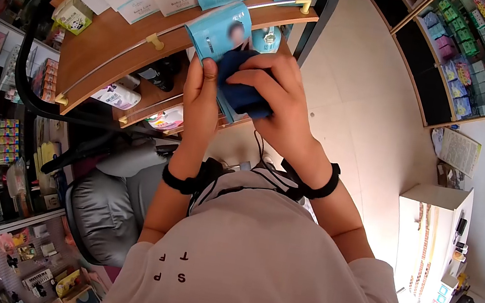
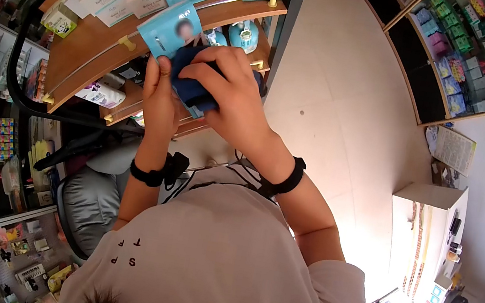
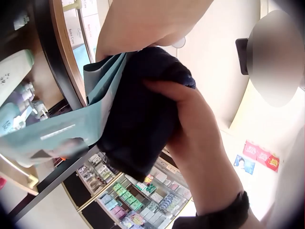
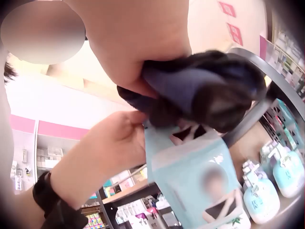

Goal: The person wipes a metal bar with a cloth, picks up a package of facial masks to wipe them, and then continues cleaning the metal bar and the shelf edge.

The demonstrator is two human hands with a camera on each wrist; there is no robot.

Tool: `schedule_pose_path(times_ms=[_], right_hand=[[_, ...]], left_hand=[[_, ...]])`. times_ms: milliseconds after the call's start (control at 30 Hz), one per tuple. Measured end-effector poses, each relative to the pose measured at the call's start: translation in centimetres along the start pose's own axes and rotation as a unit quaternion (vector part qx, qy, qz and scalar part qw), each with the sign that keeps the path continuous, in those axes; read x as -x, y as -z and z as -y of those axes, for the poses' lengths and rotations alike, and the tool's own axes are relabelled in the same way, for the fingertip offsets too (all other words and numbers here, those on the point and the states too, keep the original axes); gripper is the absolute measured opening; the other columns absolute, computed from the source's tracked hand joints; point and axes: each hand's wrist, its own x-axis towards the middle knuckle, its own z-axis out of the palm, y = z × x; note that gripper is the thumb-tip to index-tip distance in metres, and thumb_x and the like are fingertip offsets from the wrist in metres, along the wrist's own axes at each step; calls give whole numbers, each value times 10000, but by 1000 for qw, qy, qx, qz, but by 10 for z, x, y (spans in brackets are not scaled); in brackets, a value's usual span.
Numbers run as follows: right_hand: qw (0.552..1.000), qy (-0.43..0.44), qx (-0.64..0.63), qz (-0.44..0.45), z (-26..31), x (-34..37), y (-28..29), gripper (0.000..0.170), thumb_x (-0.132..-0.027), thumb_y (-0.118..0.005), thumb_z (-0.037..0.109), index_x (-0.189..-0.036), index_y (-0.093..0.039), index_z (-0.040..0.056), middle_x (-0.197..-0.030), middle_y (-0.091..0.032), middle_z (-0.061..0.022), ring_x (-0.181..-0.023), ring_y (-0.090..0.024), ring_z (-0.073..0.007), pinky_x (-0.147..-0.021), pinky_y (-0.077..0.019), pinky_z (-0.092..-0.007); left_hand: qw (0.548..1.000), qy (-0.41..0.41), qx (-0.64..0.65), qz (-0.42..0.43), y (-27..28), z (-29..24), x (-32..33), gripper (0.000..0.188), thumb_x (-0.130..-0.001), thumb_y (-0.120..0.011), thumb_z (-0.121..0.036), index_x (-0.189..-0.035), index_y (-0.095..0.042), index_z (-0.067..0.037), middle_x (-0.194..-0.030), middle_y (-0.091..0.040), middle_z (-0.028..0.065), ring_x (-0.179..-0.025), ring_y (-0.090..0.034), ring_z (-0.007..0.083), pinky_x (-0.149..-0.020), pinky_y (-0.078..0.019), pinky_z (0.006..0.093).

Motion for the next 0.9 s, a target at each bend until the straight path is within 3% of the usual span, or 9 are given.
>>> schedule_pose_path(times_ms=[133,167,200,300,400,533,667,800,900], right_hand=[[987,66,37,-145,15,-22,14,499,-630,-778,-58,-1090,-746,133,-1233,-647,-59,-1138,-572,-341,-976,-487,-441],[984,80,57,-148,13,-25,17,479,-644,-786,-37,-1092,-737,129,-1241,-648,-57,-1142,-568,-338,-985,-486,-442],[984,79,60,-149,10,-24,17,479,-644,-786,-37,-1092,-737,129,-1241,-648,-57,-1142,-568,-338,-985,-486,-442],[996,41,61,-40,-2,-6,7,507,-633,-789,-48,-1101,-707,131,-1209,-634,-64,-1143,-562,-352,-984,-487,-451],[998,-54,1,9,-9,17,-6,493,-625,-773,-64,-1074,-695,125,-1160,-618,-72,-1135,-561,-362,-983,-486,-451],[999,-44,14,-27,-5,12,18,460,-629,-761,-66,-1047,-692,114,-1130,-614,-81,-1104,-566,-368,-946,-482,-431],[987,31,60,-149,6,-19,32,491,-640,-785,-48,-1096,-724,123,-1164,-642,-80,-1086,-586,-357,-930,-475,-425],[996,11,71,-58,0,-14,20,529,-650,-769,-84,-1137,-730,117,-1222,-639,-84,-1149,-595,-370,-980,-509,-451],[999,-22,23,-11,-3,11,2,553,-640,-753,-116,-1142,-727,115,-1270,-632,-92,-1183,-597,-376,-1026,-511,-459]], left_hand=[[993,-19,-103,54,-7,5,16,421,-1203,-448,-262,-1546,-501,-22,-1282,-651,44,-1138,-574,83,-1004,-478,259],[996,45,-34,74,-9,2,17,451,-1144,-457,-72,-1594,-453,-44,-1533,-554,86,-1370,-562,170,-1156,-457,331],[995,45,-33,77,-13,0,16,451,-1144,-457,-72,-1594,-453,-44,-1533,-554,86,-1370,-562,170,-1156,-457,331],[992,72,102,4,-26,-16,7,350,-1191,-483,-276,-1450,-554,-51,-1367,-626,47,-1258,-587,126,-1076,-477,316],[1000,15,11,5,-26,-20,-4,332,-1195,-473,-307,-1394,-573,-61,-1282,-641,33,-1192,-590,115,-1036,-486,320],[995,77,49,28,-20,-2,0,344,-1196,-470,-306,-1415,-570,-61,-1316,-641,33,-1207,-585,113,-1047,-483,322],[992,94,58,60,-33,1,13,395,-1171,-481,-147,-1553,-503,-49,-1450,-604,52,-1304,-586,134,-1106,-473,310],[981,123,147,-2,-40,-8,9,415,-1151,-494,-115,-1563,-492,-67,-1473,-594,60,-1330,-598,157,-1136,-477,326],[985,94,146,-4,-18,-11,-6,294,-1180,-490,-236,-1425,-554,-88,-1318,-627,25,-1201,-613,127,-1045,-507,320]])
